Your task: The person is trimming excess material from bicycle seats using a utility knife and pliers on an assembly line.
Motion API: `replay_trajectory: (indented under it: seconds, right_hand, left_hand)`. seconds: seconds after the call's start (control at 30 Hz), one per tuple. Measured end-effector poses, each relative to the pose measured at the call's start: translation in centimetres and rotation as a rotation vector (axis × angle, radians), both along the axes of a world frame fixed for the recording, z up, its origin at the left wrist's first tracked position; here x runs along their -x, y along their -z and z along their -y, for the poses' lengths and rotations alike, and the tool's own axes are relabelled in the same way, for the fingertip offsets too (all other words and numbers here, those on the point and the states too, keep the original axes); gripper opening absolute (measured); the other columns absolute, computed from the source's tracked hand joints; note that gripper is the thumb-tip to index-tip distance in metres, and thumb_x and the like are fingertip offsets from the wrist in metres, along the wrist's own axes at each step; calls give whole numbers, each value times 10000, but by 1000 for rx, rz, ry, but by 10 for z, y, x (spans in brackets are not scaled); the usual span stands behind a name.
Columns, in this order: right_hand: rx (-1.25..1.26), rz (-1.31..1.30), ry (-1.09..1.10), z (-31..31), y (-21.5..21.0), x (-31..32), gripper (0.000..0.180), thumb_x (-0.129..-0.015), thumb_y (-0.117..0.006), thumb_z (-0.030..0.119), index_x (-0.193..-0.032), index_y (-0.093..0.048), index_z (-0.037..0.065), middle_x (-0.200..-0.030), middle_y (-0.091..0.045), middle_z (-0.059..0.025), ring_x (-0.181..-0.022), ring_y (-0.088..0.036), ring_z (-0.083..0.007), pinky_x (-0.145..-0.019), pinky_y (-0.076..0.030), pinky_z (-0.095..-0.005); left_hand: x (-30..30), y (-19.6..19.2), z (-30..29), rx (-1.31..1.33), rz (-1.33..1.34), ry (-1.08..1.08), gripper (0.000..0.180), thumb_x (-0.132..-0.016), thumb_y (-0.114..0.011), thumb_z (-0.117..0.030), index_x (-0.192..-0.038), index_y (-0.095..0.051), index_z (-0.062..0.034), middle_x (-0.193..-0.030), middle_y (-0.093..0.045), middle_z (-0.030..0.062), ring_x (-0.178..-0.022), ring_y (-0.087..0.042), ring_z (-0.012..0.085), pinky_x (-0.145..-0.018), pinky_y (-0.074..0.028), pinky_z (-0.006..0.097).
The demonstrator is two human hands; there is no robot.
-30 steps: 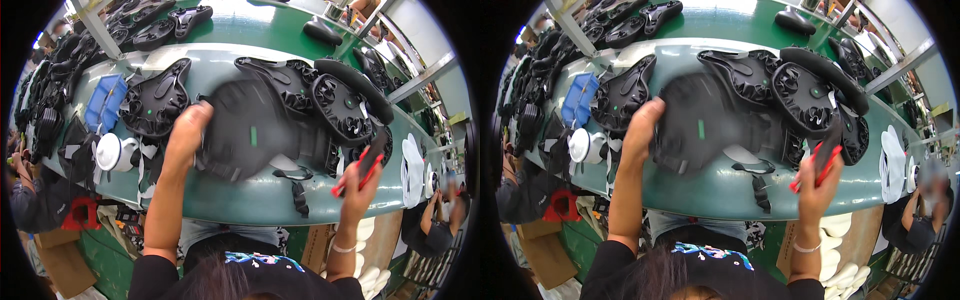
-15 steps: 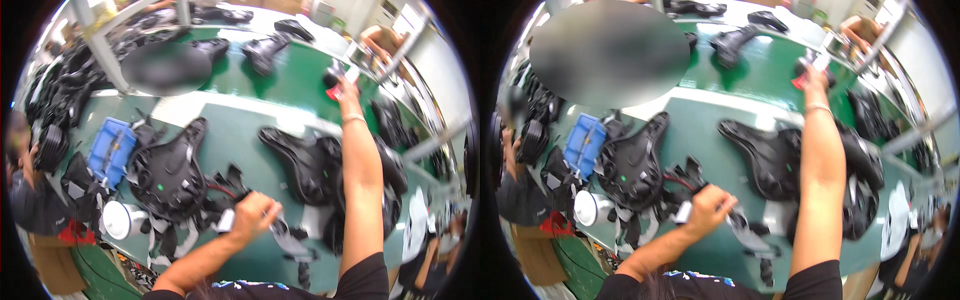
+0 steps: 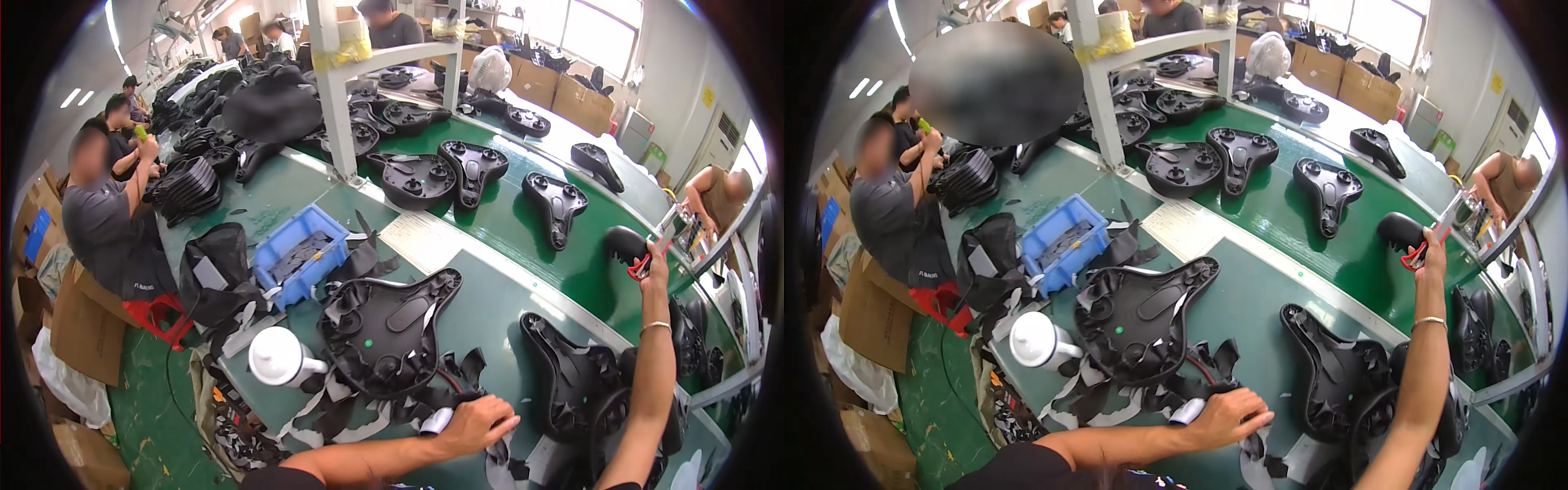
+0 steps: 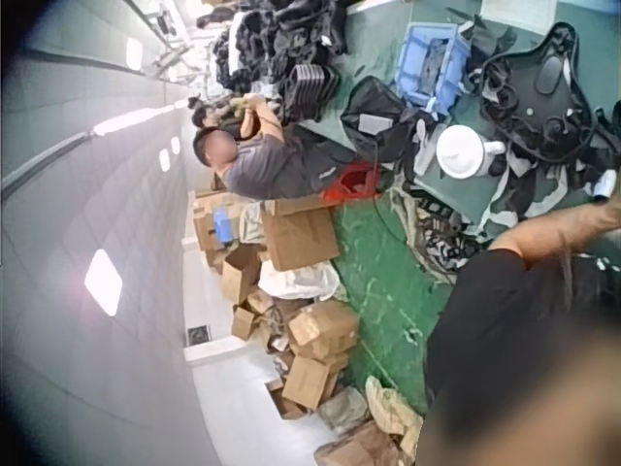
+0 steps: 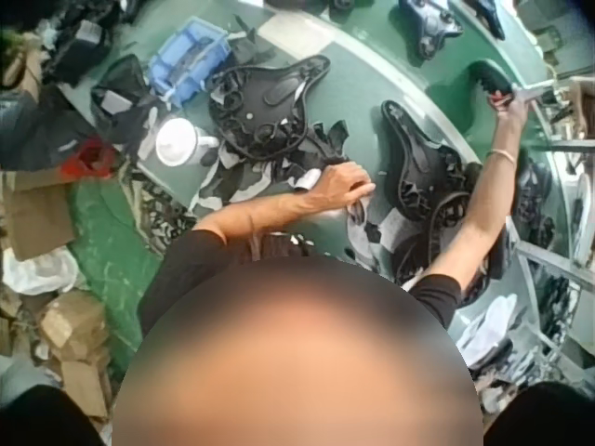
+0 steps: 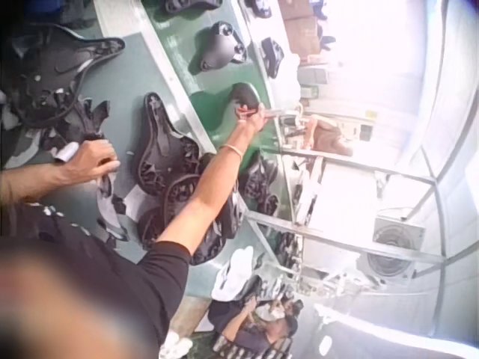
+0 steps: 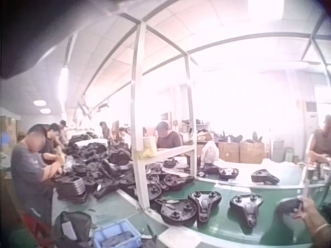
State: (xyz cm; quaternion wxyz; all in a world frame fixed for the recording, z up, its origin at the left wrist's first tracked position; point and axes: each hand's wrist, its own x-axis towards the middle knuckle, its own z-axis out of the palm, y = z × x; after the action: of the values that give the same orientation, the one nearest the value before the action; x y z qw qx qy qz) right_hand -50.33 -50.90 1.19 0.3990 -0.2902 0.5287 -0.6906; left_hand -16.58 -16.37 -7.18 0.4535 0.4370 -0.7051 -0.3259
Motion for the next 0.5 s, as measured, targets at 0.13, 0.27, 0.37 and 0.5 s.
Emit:
replay_trajectory:
  seconds: [0.13,0.27,0.37,0.5]
  right_hand:
    - [15,-448,-415,-174,-105,-96,250,-823,-654,236,-1006,-626,69,-818,-561,2,-595,-528,-70,-446,-432,-200]
    - [430,-1489,-660,-344,-119,-181,250,-711,-697,165,-946,-657,93,-800,-569,-85,-719,-572,-219,-579,-460,-333]
    - [474,-1752,-832,-441,-81,-182,309,-606,-740,206,-912,-711,236,-797,-478,-68,-684,-550,-238,-511,-464,-334]
    - [372,-1713,-1089,-495,-26,-190,224,-680,-684,195,-903,-672,190,-845,-468,-71,-830,-530,-223,-591,-464,-313]
  left_hand:
    - [4,1,-3,2,-264,-8,186,-878,-634,-182,-910,-582,-5,-801,-586,98,-674,-559,211,-599,-451,330]
    - [-19,19,-11,-355,-785,54,407,-936,-534,-405,-1115,-524,-40,-892,-587,59,-817,-598,162,-693,-479,307]
    - [-28,-27,-20,-984,-1206,235,605,-862,-578,-550,-1211,-518,-59,-1047,-623,74,-906,-618,205,-812,-504,364]
    - [-63,-46,-55,-1155,-1018,201,598,-839,-626,-501,-1194,-543,-27,-1154,-613,144,-1022,-619,258,-917,-491,426]
